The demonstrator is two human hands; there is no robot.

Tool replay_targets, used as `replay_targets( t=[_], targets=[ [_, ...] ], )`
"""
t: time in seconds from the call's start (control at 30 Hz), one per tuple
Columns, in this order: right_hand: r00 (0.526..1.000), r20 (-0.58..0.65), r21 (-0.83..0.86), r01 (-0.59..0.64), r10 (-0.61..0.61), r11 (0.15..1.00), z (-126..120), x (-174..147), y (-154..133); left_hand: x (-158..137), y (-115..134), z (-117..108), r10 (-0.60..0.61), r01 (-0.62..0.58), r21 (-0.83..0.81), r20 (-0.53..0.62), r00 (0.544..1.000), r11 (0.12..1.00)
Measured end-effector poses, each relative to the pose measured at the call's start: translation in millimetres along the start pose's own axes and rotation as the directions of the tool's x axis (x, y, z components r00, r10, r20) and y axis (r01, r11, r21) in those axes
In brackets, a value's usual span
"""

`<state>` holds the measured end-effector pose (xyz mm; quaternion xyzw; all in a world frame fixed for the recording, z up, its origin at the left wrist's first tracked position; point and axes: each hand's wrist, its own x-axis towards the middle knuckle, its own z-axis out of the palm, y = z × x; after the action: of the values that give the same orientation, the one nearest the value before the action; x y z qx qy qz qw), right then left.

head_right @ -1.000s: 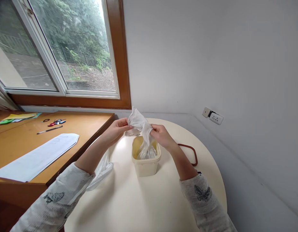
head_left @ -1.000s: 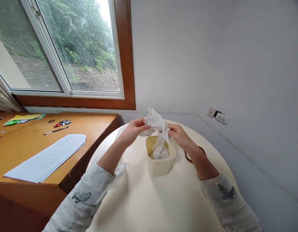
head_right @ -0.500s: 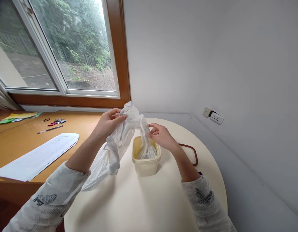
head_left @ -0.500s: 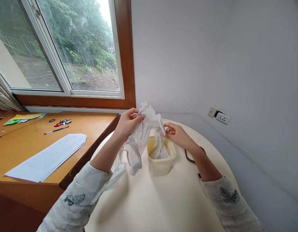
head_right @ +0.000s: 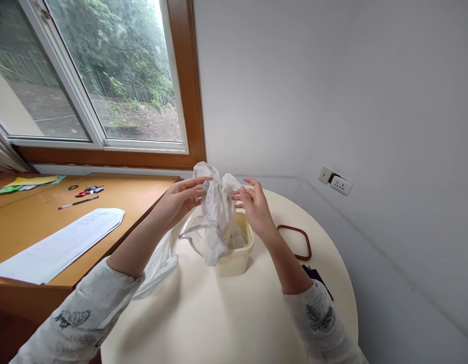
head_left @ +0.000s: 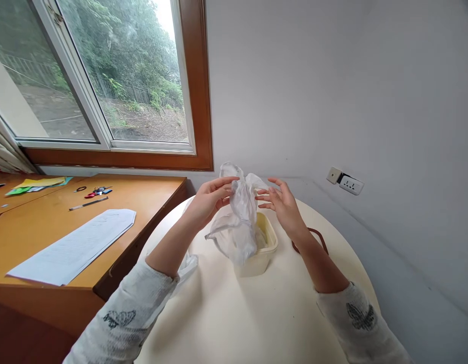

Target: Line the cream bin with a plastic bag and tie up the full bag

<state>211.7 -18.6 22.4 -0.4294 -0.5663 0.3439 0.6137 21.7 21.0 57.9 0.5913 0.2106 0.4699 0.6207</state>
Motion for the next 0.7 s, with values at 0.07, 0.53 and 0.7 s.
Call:
replay_targets(
  t=[0.07,0.53,0.7],
  targets=[
    [0.997,0.072,0.032,0.019,-0.021,0.999,5,-9,-11,-2,1,4,0.01,-0.01,0.008,0.037,0.999,1.0],
    [0.992,0.124,0.067,-0.011,0.003,0.998,14,-5,-8,-15,-16,11,0.141,-0.153,0.638,0.069,0.988,0.755],
    [0.98,0.157,0.186,-0.151,0.122,0.971,10,-9,-12,-13,-23,6,0.047,-0.067,0.569,0.05,0.998,0.82]
  ],
)
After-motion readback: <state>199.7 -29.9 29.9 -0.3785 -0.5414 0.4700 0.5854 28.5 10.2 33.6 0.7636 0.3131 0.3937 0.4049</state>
